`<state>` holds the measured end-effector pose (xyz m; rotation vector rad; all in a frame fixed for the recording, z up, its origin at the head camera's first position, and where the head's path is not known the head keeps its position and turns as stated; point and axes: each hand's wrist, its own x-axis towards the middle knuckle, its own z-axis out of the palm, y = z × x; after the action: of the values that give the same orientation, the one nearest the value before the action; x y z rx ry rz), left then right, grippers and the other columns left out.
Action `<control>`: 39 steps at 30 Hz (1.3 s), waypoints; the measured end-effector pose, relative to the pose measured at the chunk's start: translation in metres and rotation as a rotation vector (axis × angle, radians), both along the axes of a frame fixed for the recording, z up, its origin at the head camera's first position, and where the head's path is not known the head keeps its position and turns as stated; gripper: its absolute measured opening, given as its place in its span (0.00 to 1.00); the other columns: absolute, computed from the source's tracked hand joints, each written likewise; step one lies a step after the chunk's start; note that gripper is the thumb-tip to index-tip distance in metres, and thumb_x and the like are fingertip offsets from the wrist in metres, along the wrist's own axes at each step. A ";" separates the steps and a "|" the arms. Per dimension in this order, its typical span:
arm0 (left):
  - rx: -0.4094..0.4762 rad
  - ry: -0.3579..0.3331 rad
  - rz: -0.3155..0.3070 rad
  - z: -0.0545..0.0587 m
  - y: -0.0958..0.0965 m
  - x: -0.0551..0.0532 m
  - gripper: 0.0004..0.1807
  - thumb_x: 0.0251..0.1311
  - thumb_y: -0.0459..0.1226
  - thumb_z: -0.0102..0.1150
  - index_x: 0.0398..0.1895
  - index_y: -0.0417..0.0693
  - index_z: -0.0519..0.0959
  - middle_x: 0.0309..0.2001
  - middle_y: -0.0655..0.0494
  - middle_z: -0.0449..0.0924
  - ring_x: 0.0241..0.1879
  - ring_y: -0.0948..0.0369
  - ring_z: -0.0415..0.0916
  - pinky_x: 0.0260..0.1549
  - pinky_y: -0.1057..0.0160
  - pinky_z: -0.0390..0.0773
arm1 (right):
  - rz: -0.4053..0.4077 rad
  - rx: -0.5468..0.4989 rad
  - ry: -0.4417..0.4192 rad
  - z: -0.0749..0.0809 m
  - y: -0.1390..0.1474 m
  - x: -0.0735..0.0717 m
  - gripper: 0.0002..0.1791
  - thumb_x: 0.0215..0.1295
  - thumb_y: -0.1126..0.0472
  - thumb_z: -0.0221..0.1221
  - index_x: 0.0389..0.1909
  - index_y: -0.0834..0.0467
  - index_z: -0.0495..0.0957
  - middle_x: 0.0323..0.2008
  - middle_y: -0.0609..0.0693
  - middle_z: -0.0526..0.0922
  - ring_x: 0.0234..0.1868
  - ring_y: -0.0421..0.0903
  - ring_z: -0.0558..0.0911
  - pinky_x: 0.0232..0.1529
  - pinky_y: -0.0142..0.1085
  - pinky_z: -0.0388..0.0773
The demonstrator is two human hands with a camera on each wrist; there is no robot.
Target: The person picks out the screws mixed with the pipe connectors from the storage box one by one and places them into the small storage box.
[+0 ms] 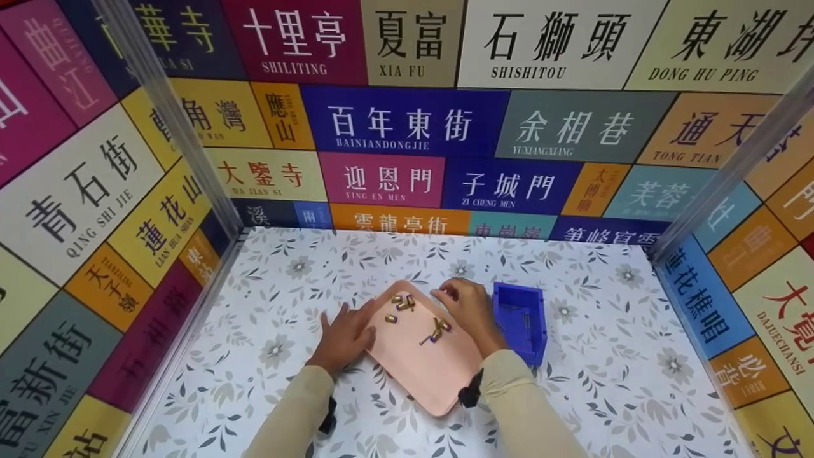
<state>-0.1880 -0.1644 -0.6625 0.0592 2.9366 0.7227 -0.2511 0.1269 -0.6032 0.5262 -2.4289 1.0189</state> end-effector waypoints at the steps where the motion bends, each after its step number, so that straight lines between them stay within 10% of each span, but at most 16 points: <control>1: 0.003 0.002 0.000 0.000 0.000 0.000 0.35 0.71 0.62 0.41 0.80 0.83 0.47 0.79 0.72 0.56 0.83 0.49 0.41 0.75 0.30 0.28 | -0.001 0.003 -0.004 -0.001 -0.005 -0.001 0.09 0.58 0.54 0.74 0.29 0.54 0.87 0.24 0.47 0.85 0.25 0.43 0.82 0.27 0.38 0.80; 39: 0.002 0.021 -0.013 -0.003 -0.001 -0.001 0.35 0.72 0.61 0.40 0.80 0.86 0.45 0.79 0.73 0.57 0.82 0.47 0.43 0.75 0.29 0.28 | -0.110 0.169 0.059 -0.060 -0.073 -0.003 0.11 0.62 0.54 0.71 0.28 0.56 0.83 0.21 0.48 0.83 0.21 0.42 0.80 0.22 0.36 0.79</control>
<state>-0.1886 -0.1654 -0.6656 0.0871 2.9521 0.7273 -0.2541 0.0542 -0.6629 0.4656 -2.4739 0.7478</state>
